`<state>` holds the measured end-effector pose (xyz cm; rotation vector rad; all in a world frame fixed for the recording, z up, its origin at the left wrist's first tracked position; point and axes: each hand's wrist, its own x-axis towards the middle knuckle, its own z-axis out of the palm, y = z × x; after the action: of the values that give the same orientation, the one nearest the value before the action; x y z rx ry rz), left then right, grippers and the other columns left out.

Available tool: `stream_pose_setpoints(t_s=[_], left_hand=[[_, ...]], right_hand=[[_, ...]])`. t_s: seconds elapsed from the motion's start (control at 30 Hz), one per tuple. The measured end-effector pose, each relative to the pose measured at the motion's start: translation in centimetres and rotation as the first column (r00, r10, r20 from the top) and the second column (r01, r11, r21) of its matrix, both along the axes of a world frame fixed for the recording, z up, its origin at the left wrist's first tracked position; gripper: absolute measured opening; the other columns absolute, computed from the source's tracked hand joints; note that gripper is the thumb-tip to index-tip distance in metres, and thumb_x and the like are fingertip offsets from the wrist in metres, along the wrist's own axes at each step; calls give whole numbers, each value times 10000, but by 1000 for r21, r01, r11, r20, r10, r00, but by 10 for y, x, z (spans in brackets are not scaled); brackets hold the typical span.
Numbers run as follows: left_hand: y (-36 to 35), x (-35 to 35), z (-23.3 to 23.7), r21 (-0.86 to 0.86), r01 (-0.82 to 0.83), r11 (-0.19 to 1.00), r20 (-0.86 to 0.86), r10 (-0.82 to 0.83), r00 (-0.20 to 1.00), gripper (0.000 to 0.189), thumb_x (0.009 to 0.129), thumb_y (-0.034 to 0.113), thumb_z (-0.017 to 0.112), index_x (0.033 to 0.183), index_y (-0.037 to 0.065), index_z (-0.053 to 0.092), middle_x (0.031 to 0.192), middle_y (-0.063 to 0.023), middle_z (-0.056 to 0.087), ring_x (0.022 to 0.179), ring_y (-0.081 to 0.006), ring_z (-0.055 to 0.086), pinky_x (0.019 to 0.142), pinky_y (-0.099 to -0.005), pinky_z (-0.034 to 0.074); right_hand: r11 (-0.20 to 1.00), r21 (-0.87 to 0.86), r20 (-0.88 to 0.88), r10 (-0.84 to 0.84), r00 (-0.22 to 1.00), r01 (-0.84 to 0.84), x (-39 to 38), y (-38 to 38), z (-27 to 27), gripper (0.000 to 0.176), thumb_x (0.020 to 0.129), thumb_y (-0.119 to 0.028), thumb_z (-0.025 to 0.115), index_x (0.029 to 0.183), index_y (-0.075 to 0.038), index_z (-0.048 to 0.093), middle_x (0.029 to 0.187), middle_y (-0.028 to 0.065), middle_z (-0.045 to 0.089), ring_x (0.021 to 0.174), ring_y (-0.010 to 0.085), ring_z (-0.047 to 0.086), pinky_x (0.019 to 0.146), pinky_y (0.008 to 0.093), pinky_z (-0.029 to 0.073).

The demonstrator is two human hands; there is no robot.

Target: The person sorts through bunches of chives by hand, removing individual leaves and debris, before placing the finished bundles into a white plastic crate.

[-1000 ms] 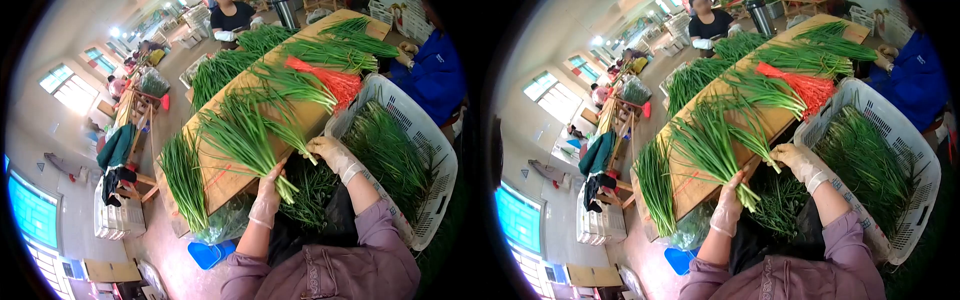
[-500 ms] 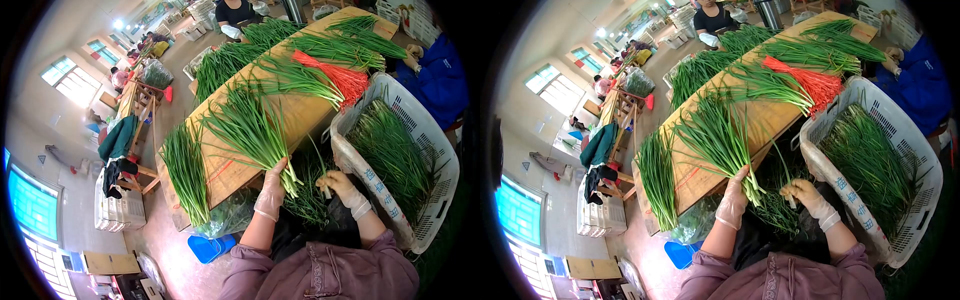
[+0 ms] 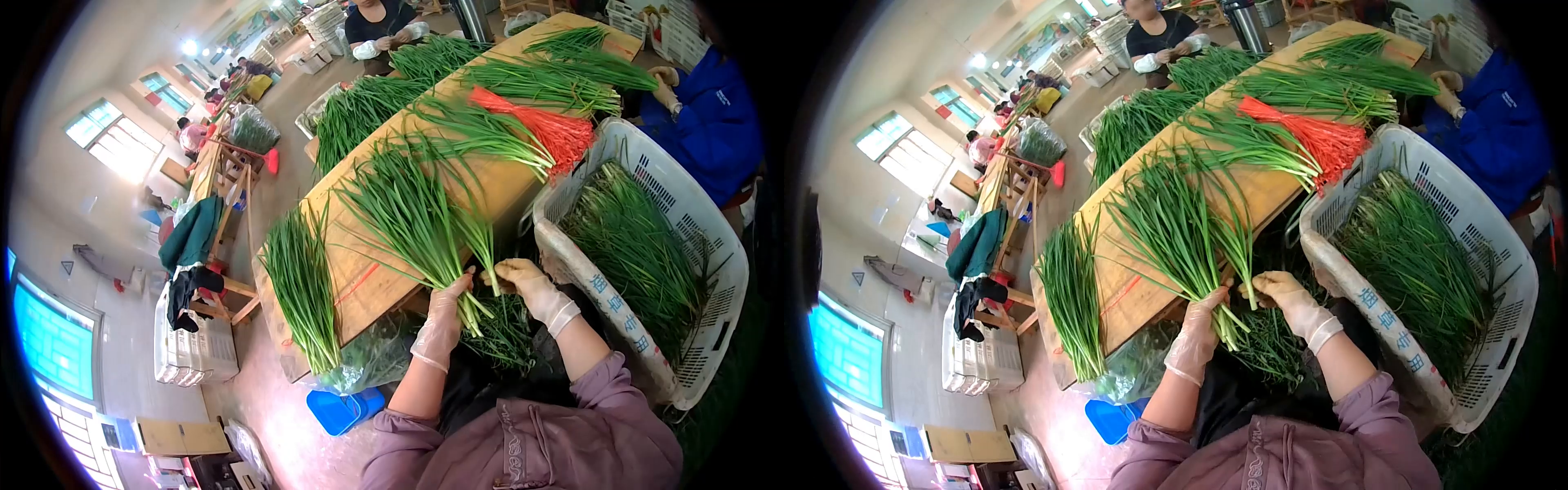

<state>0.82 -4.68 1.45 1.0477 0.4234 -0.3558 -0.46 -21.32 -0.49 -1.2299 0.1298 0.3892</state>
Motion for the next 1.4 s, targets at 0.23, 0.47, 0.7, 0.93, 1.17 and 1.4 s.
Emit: stream_pose_setpoints(t_s=[0.23,0.47,0.7,0.93,1.17,1.4], left_hand=[[-5,-3,-3,-16,-42,999,-10,42,999,100,774,79,622,846,13,602,672,-28,548,581,-131,511,533,-258,427],[2,-4,-10,-72,-27,997,-33,24,999,131,778,71,612,890,12,579,750,-65,581,640,-174,561,553,-310,483],[5,-6,-16,-160,-17,987,-12,16,1000,179,763,95,622,912,14,565,781,-68,596,659,-187,591,584,-312,505],[-8,-6,-14,-146,-56,988,-20,53,998,173,772,97,618,910,8,562,779,-69,592,657,-182,583,574,-313,493],[-4,5,-12,-136,-115,984,-25,112,993,196,748,70,641,919,31,552,778,-50,587,647,-174,571,559,-315,478],[0,6,-9,-74,-82,994,29,84,996,200,764,52,618,944,15,541,812,-57,582,678,-177,576,578,-316,493]], right_hand=[[964,-264,87,16,996,8,1,15,-2,238,778,-264,614,829,-32,611,731,31,606,664,111,520,618,255,412],[858,-506,355,117,928,86,-7,22,8,238,652,-137,735,709,-12,541,658,28,537,607,94,489,560,257,414],[971,-237,346,55,937,31,5,30,-9,204,792,-198,628,729,-28,536,656,-26,475,622,71,424,582,214,362],[823,-290,633,-218,742,489,-13,40,-28,239,827,-153,568,679,-27,429,610,4,361,590,92,342,527,257,325],[916,-290,374,-159,914,278,-88,7,-67,210,856,-191,488,755,-15,432,647,80,455,606,177,463,587,294,403],[827,-429,535,-92,840,364,-52,-3,-20,305,849,-222,517,1046,11,515,956,158,579,842,262,575,747,331,450]])
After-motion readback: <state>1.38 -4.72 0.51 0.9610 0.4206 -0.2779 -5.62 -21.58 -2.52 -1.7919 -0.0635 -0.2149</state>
